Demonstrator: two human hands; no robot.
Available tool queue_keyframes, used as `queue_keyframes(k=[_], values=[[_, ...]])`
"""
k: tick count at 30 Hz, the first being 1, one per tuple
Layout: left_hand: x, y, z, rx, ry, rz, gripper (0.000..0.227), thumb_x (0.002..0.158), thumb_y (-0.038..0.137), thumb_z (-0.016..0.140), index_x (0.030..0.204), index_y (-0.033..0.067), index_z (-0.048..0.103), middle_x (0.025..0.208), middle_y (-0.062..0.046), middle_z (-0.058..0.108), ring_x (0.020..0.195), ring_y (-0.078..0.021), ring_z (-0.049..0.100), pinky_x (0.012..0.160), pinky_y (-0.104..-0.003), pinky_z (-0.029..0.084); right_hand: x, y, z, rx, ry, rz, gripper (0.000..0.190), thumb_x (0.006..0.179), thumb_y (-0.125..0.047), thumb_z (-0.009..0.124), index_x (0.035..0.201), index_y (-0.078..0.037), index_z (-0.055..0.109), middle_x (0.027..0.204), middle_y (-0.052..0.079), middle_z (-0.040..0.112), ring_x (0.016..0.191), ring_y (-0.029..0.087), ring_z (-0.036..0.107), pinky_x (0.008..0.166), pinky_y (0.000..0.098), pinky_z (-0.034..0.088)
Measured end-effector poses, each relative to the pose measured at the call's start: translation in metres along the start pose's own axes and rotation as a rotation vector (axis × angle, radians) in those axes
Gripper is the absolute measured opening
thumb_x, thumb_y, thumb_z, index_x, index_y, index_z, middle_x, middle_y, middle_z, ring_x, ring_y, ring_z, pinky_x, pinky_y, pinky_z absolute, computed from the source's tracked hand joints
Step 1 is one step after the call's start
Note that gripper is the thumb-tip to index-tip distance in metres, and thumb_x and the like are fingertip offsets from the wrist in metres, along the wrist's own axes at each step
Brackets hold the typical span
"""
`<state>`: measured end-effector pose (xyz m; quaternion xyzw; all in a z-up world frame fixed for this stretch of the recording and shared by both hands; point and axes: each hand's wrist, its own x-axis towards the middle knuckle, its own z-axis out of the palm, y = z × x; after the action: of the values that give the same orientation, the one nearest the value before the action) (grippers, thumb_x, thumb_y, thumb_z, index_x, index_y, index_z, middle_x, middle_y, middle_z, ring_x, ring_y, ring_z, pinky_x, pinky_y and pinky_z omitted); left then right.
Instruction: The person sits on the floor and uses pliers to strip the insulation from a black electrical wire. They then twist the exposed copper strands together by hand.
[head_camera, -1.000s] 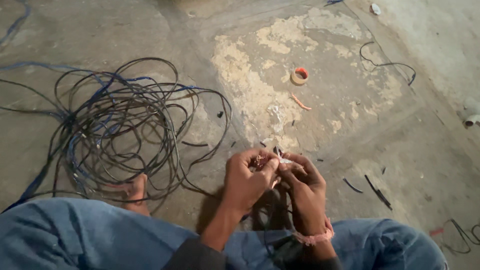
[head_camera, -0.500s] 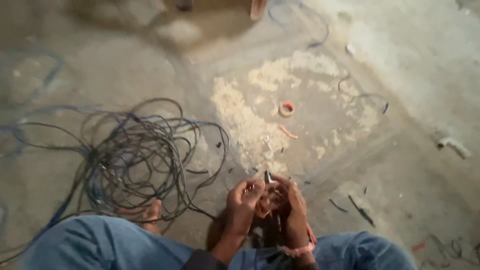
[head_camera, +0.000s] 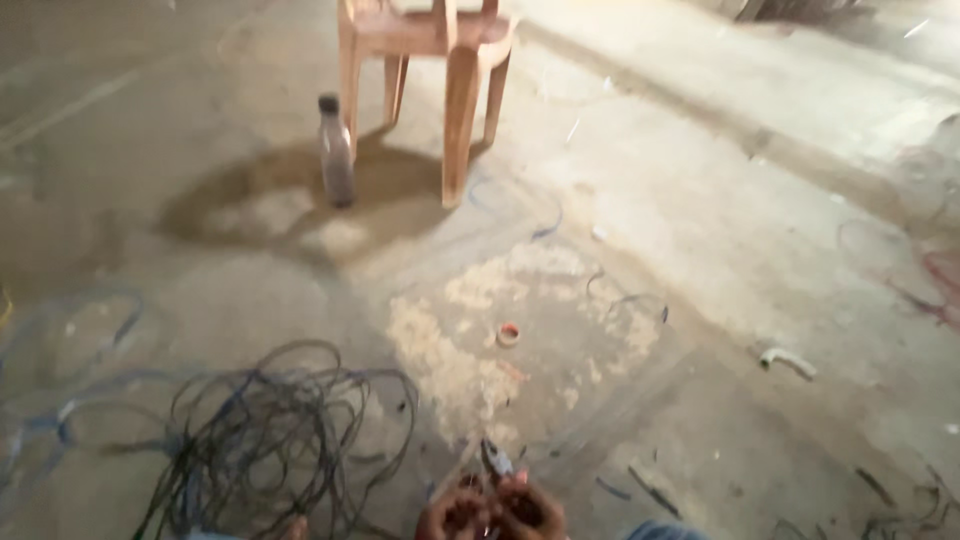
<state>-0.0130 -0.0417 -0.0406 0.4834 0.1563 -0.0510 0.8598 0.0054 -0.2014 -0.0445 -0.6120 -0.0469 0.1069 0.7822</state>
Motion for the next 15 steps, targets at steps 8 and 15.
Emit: queue_keyframes(k=[8, 15], values=[[0.014, 0.102, 0.021, -0.079, 0.006, 0.084, 0.012, 0.092, 0.013, 0.06, 0.095, 0.0019, 0.064, 0.082, -0.009, 0.063, 0.07, -0.021, 0.058, 0.064, -0.038, 0.049, 0.027, -0.142, 0.037, 0.051, 0.001, -0.037, 0.025, 0.081, 0.005, 0.078, 0.105, 0.002, 0.073, 0.098, 0.003, 0.073, 0.086, 0.013, 0.069, 0.072, 0.0308, 0.057], [-0.012, 0.107, 0.059, -0.28, 0.009, 0.045, 0.018, 0.097, 0.016, 0.053, 0.092, 0.0008, 0.061, 0.077, -0.008, 0.055, 0.067, -0.0211, 0.051, 0.063, -0.039, 0.045, 0.001, -0.172, 0.031, 0.041, 0.014, -0.044, 0.029, 0.079, 0.006, 0.077, 0.107, -0.001, 0.073, 0.102, -0.001, 0.073, 0.089, 0.012, 0.069, 0.074, 0.0309, 0.058]])
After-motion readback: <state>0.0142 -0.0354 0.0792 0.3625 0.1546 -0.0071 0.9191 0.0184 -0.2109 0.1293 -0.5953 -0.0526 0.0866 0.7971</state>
